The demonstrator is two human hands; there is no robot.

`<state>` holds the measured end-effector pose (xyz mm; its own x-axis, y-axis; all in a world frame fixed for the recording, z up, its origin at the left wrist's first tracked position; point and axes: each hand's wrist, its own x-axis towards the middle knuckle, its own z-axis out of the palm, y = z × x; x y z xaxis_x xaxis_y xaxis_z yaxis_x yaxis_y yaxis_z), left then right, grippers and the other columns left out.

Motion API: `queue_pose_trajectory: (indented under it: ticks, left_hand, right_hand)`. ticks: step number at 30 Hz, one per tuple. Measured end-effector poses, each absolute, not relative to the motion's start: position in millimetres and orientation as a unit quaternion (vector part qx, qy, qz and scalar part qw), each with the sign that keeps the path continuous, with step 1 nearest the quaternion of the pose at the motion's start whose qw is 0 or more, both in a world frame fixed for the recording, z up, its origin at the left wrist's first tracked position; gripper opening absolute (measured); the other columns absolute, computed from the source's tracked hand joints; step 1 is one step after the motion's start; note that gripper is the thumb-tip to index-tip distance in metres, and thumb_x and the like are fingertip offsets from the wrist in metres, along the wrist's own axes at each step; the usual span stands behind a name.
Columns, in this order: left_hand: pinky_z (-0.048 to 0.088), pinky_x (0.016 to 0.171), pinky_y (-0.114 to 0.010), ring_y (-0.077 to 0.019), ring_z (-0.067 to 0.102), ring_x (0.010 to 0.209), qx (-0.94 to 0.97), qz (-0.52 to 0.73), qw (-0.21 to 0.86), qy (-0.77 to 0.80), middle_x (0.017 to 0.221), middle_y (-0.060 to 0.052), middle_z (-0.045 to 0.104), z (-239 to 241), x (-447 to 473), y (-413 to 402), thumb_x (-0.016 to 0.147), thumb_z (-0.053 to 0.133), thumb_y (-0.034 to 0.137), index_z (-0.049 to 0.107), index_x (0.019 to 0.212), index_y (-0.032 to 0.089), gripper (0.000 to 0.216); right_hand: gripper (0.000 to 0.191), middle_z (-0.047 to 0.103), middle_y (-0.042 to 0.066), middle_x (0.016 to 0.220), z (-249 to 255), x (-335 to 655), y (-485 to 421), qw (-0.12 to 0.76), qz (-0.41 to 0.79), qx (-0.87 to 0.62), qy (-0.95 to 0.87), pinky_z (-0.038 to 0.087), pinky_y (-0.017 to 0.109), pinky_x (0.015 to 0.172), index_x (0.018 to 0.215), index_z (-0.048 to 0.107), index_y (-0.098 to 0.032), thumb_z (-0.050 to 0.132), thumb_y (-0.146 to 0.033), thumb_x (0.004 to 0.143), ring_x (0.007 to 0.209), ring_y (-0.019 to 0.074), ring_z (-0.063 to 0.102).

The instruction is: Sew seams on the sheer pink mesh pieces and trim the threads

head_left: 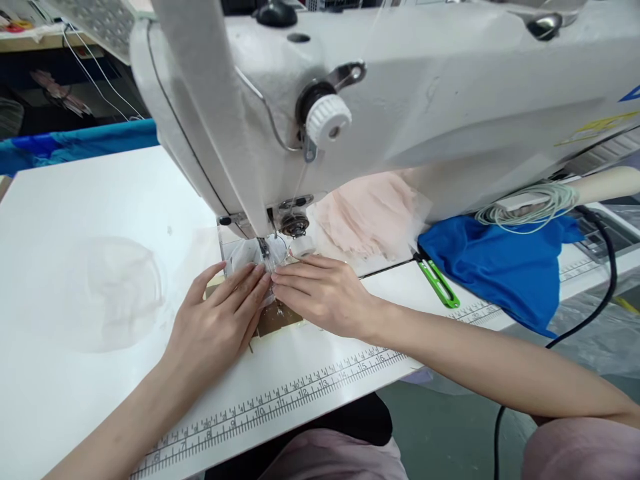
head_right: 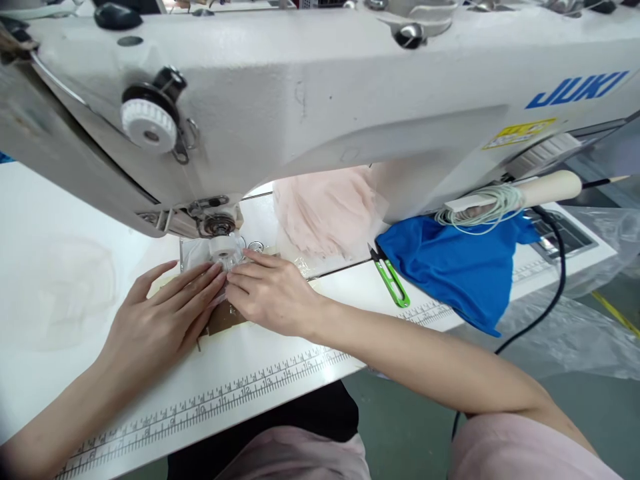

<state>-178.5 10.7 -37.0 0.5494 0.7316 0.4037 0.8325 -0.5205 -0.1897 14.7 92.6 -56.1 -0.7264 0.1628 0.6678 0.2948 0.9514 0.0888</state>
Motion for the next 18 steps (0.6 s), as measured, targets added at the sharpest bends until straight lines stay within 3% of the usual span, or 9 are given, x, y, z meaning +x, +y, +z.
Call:
queue_pose_trajectory:
  ticks: [18]
  left_hand:
    - [0.038, 0.105, -0.05, -0.0259, 0.067, 0.111, -0.845, -0.147, 0.173, -0.485, 0.12, -0.01, 0.07, -36.6, -178.2, 11.2, 0.094, 0.053, 0.014, 0.062, 0.122, 0.013, 0.029]
  right_hand:
    - [0.026, 0.078, 0.001, 0.091, -55.7, 13.4, 98.3, 0.357, -0.074, -0.138, -0.921, 0.059, 0.028, 0.089, 0.078, 0.072, -0.015, 0.053, -0.002, 0.089, 0.087, 0.0135, 0.073]
